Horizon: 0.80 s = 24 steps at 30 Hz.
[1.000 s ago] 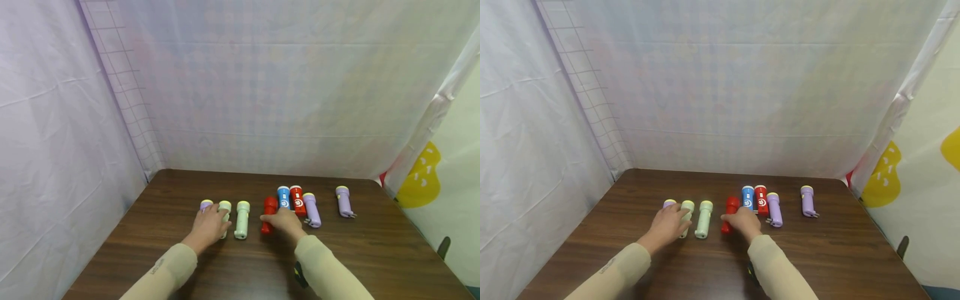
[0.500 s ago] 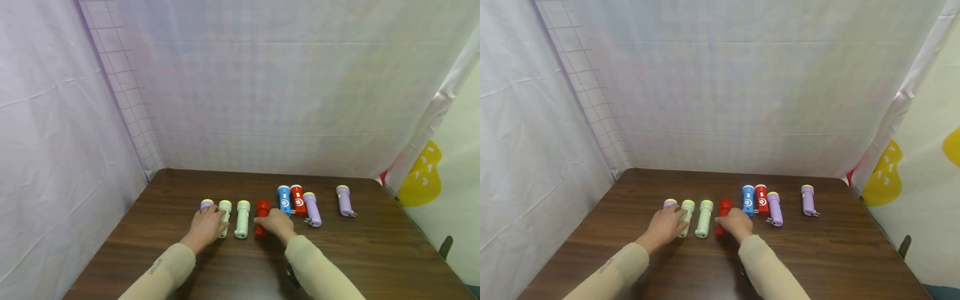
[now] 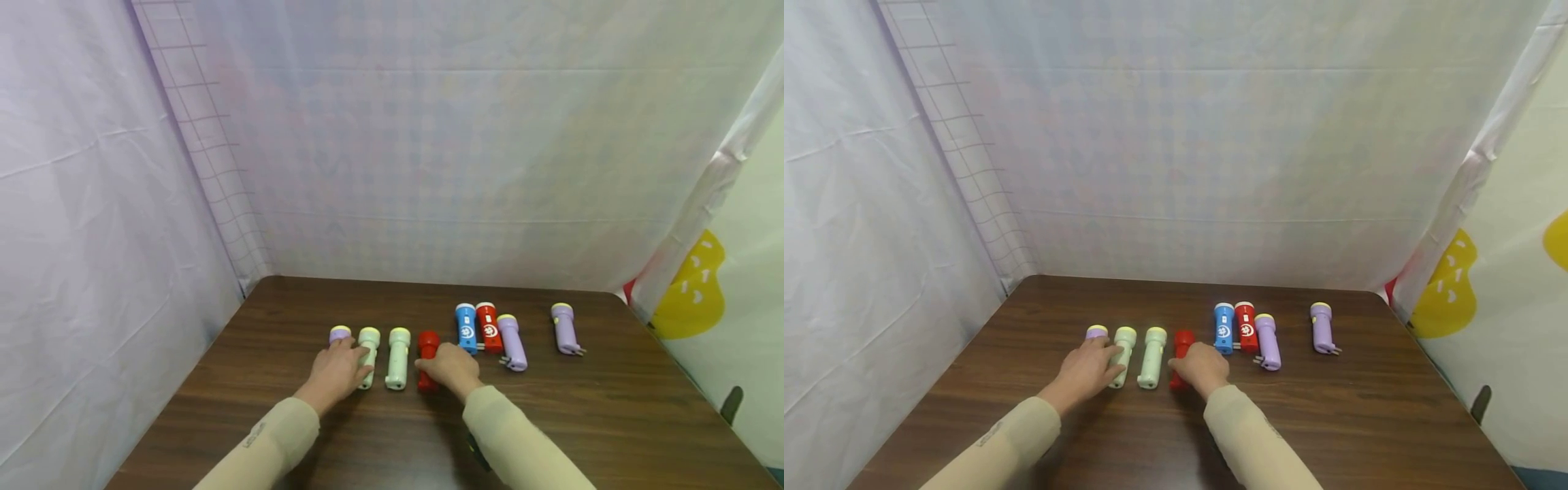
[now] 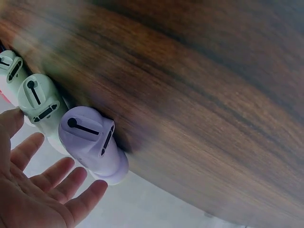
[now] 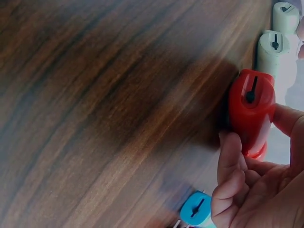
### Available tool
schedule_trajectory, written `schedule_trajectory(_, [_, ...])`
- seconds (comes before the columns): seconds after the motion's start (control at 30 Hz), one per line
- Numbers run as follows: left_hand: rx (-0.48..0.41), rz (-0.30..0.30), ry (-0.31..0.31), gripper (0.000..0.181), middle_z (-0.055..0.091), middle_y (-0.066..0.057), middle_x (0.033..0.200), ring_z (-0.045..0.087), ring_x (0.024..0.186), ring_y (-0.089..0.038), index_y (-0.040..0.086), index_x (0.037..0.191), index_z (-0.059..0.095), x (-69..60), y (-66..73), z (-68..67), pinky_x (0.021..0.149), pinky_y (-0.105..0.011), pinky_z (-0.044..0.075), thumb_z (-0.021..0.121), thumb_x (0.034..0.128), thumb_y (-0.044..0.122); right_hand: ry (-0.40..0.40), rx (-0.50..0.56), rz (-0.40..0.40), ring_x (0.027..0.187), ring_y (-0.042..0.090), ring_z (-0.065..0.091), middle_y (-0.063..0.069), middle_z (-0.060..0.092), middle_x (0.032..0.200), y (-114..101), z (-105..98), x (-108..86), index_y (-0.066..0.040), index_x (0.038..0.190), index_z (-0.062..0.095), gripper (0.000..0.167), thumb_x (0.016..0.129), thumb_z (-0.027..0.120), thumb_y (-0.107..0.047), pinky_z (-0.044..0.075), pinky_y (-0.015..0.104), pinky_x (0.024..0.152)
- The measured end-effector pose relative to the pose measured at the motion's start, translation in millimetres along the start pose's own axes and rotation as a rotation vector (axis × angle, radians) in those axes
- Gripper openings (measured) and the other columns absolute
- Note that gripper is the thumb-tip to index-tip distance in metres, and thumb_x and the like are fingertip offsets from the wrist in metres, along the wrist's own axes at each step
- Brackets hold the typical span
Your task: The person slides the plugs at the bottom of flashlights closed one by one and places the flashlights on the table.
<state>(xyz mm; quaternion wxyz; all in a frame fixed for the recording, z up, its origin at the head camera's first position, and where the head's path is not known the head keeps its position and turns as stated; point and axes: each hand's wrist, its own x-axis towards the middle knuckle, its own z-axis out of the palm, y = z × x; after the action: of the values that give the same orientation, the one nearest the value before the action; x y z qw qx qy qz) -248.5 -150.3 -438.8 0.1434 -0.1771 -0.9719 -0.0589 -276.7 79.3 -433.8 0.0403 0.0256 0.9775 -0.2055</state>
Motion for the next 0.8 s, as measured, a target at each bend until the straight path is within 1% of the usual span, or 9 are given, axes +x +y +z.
schedule_trajectory(0.3, [-0.047,-0.011,-0.019,0.034,0.063,-0.018,0.117,0.063,0.104,-0.037,0.013,0.117,0.071,-1.2,-0.1,-0.5,0.073,-0.053,0.054,0.073,0.0898,0.033,0.019,0.013,0.003,0.07,0.024,0.058,0.008,0.063,0.078,-0.4,0.3,-0.3,-0.005,0.087,0.067,0.048,0.084,0.069,-0.053,0.049,0.043,0.061])
schedule_trajectory(0.47, [-0.06,-0.018,-0.032,0.034,0.063,-0.019,0.118,0.063,0.105,-0.037,0.012,0.118,0.071,-0.9,-0.8,0.5,0.076,-0.052,0.054,0.072,0.0903,0.032,0.019,0.027,-0.013,0.069,0.023,0.059,0.008,0.063,0.077,2.6,-1.7,-0.6,-0.006,0.085,0.066,0.048,0.084,0.067,-0.054,0.048,0.041,0.059])
schedule_trajectory(0.8, [-0.075,-0.014,-0.045,0.035,0.062,-0.021,0.119,0.062,0.108,-0.037,0.01,0.118,0.07,-1.0,-0.4,-0.1,0.079,-0.052,0.054,0.072,0.0903,0.032,0.015,0.052,-0.022,0.07,0.023,0.058,0.008,0.062,0.078,8.4,-3.7,-2.0,-0.005,0.088,0.067,0.05,0.086,0.066,-0.055,0.047,0.041,0.059])
